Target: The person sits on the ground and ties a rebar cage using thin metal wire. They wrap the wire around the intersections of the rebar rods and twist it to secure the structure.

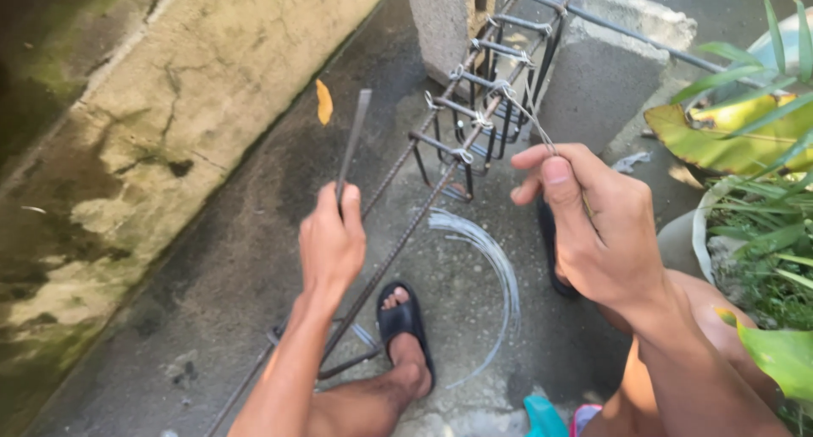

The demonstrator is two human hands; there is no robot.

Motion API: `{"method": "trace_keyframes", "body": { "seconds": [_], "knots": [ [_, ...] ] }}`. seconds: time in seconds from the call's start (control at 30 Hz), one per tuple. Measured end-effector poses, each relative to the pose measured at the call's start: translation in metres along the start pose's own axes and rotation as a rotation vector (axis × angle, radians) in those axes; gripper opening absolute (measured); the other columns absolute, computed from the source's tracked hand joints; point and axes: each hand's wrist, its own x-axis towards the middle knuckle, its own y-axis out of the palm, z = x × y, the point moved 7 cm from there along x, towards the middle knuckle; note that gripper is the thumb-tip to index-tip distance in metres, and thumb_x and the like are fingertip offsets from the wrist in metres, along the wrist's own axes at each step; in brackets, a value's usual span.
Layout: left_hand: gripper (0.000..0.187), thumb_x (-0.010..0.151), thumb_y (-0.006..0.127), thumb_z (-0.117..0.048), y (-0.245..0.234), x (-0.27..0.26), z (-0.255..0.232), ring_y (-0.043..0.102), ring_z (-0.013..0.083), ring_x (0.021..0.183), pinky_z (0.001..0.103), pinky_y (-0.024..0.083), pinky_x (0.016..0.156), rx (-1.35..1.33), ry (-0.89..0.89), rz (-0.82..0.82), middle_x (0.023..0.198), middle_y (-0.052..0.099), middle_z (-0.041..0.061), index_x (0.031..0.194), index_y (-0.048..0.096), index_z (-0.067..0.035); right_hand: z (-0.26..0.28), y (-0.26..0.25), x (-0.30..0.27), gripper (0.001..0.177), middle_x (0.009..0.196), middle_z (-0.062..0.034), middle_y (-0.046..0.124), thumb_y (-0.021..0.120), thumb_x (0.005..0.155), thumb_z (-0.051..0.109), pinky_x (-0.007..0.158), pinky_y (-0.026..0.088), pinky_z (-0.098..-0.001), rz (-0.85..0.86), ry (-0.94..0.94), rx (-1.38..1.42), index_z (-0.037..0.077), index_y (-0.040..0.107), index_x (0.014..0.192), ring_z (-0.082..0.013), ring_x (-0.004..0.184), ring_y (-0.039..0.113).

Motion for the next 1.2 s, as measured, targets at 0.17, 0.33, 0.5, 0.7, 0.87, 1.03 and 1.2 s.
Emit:
{"method": "trace_keyframes", "body": {
  "seconds": [0.17,0.33,0.5,0.7,0.87,1.03,1.2],
  "knots": [
    [0.037,0.097,0.055,-0.048,0.003,0.015,0.012,0.071,0.0355,0.08,0.048,0.051,0.068,0.174,-0.075,0.321,0.085,0.077,0.007,0.123,0.071,-0.028,0.003,0.009,0.005,0.024,0.096,-0.0086,0.045,0.051,0.104,0.009,0.086,0.037,-0.0334,-0.015,-0.223,-0.257,0.004,0.074,0.11,-0.0221,0.095,0.043],
    [0.035,0.098,0.053,-0.043,-0.005,0.009,0.012,0.07,0.0442,0.085,0.054,0.052,0.071,0.121,-0.12,0.139,0.094,0.076,0.014,0.121,0.068,-0.021,-0.012,0.015,0.013,0.027,0.094,-0.005,0.046,0.048,0.106,0.012,0.068,0.038,-0.0281,0.037,-0.094,-0.178,0.004,0.073,0.113,-0.0149,0.078,0.044],
    [0.036,0.097,0.054,-0.047,-0.007,0.002,0.009,0.07,0.0411,0.095,0.054,0.053,0.078,0.211,-0.114,0.279,0.104,0.077,0.007,0.124,0.069,-0.031,-0.014,0.028,0.03,0.024,0.094,-0.0027,0.048,0.053,0.106,0.011,0.065,0.037,-0.0256,0.072,-0.052,-0.119,0.004,0.074,0.116,-0.0123,0.076,0.044],
    [0.033,0.096,0.06,-0.034,-0.046,-0.01,-0.004,0.072,0.0428,0.08,0.052,0.055,0.068,0.099,-0.052,-0.066,0.09,0.078,0.015,0.116,0.072,-0.011,-0.021,0.055,0.072,0.02,0.087,-0.0029,0.068,0.056,0.104,0.011,0.067,0.051,-0.0244,0.183,-0.037,-0.076,0.0,0.07,0.113,-0.0095,0.071,0.058],
    [0.037,0.099,0.057,-0.035,-0.065,-0.03,-0.026,0.072,0.0492,0.094,0.06,0.055,0.081,-0.014,-0.108,0.076,0.094,0.076,0.025,0.12,0.074,-0.01,-0.069,0.091,0.114,0.021,0.074,-0.0088,0.07,0.056,0.108,0.024,0.066,0.055,-0.0329,0.277,0.068,-0.13,0.012,0.074,0.107,-0.0188,0.066,0.066],
    [0.033,0.095,0.061,-0.038,-0.064,-0.033,-0.017,0.073,0.0442,0.093,0.055,0.056,0.076,-0.126,-0.185,0.052,0.086,0.077,0.02,0.108,0.076,-0.013,-0.112,0.109,0.13,0.022,0.074,-0.01,0.071,0.056,0.108,0.024,0.063,0.055,-0.0328,0.302,0.111,-0.175,0.013,0.075,0.107,-0.0201,0.066,0.068],
    [0.033,0.097,0.053,-0.035,-0.042,-0.032,-0.01,0.072,0.0471,0.092,0.058,0.053,0.076,-0.173,-0.208,0.081,0.083,0.075,0.023,0.106,0.073,-0.011,-0.149,0.115,0.138,0.021,0.078,-0.0131,0.072,0.058,0.106,0.02,0.062,0.06,-0.0314,0.243,0.151,-0.174,0.008,0.075,0.105,-0.0208,0.071,0.073]
  ]
}}
